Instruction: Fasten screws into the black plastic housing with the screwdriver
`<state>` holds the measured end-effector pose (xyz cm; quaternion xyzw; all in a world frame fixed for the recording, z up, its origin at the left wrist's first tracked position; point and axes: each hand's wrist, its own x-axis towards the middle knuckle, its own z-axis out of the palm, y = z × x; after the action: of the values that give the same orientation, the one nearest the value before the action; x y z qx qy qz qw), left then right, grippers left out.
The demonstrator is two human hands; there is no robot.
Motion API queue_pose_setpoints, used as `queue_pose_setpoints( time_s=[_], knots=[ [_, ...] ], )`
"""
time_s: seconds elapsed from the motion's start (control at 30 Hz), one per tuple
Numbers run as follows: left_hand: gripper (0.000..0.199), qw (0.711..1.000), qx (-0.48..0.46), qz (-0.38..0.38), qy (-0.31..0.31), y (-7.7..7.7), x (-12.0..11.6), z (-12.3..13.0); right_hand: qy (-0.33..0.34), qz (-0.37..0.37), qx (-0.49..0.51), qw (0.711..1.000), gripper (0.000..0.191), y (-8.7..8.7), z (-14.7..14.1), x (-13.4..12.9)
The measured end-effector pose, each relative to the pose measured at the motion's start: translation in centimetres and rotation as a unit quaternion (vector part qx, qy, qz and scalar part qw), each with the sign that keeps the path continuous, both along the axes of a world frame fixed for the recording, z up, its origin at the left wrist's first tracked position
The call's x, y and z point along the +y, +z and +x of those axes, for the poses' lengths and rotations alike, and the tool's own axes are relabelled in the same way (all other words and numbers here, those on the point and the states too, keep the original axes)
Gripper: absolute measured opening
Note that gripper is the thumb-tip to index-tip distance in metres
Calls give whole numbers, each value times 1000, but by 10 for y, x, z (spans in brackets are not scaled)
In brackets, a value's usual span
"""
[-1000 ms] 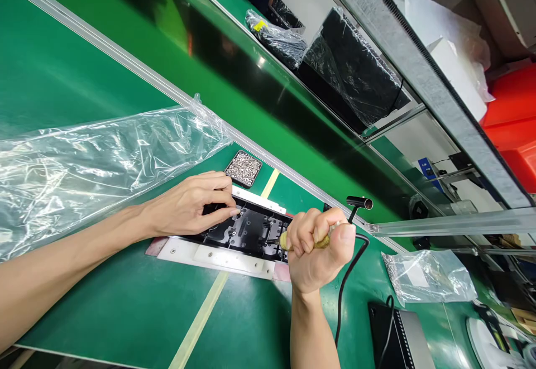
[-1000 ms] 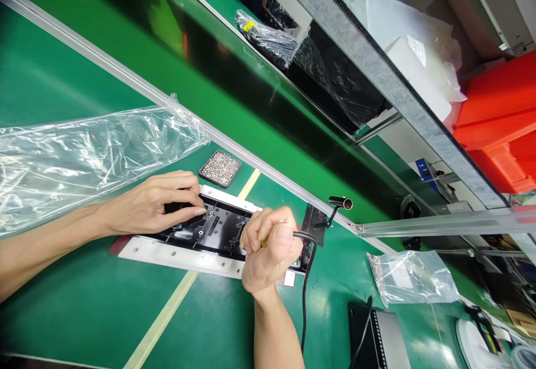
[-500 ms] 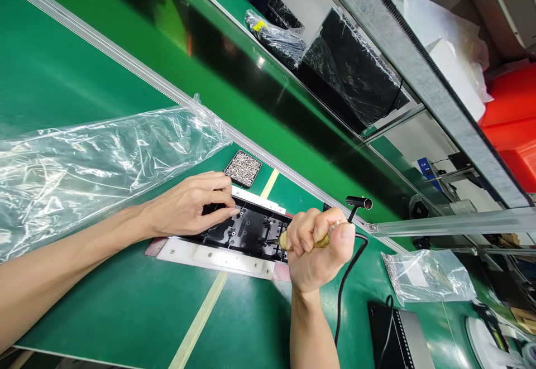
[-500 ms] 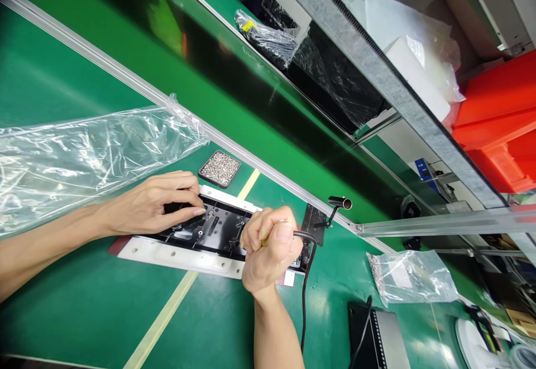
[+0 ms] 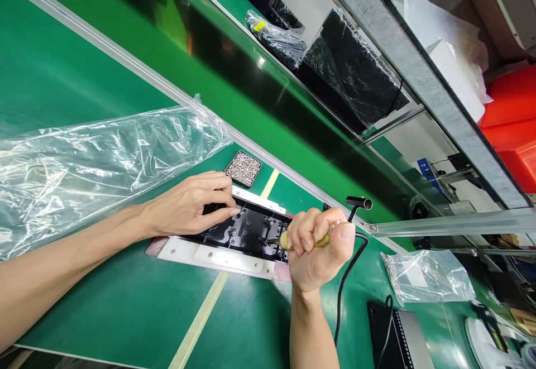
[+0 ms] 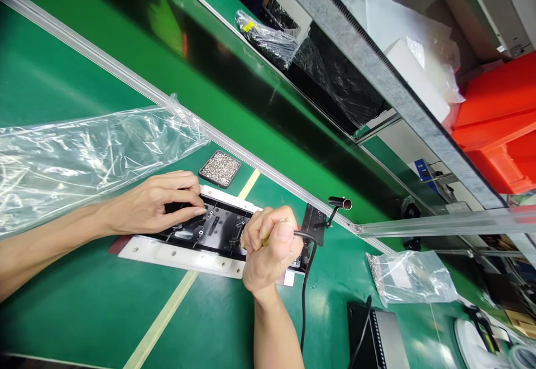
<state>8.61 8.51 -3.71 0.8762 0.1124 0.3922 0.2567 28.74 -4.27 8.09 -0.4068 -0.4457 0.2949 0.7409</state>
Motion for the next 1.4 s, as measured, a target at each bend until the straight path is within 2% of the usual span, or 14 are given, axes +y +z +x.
queue_pose_setpoints(
  time_s=[0.3, 0.77, 1.1, 1.4],
  knots=[
    [23, 1000, 0, -3, -3, -1, 1, 0, -9, -2, 17, 1000, 62, 2, -1, 1],
    [22, 1000, -2, -3, -2, 0, 2, -1, 51, -12, 5, 999, 54, 6, 7, -3],
    [25, 1000, -7, -7, 0, -2, 1, 0, -5, -15, 12, 1000, 59, 5, 0, 1],
    [27, 1000, -4, -21, 3, -2, 0, 1, -10, -21, -4, 1000, 63, 6, -1, -1]
  ],
)
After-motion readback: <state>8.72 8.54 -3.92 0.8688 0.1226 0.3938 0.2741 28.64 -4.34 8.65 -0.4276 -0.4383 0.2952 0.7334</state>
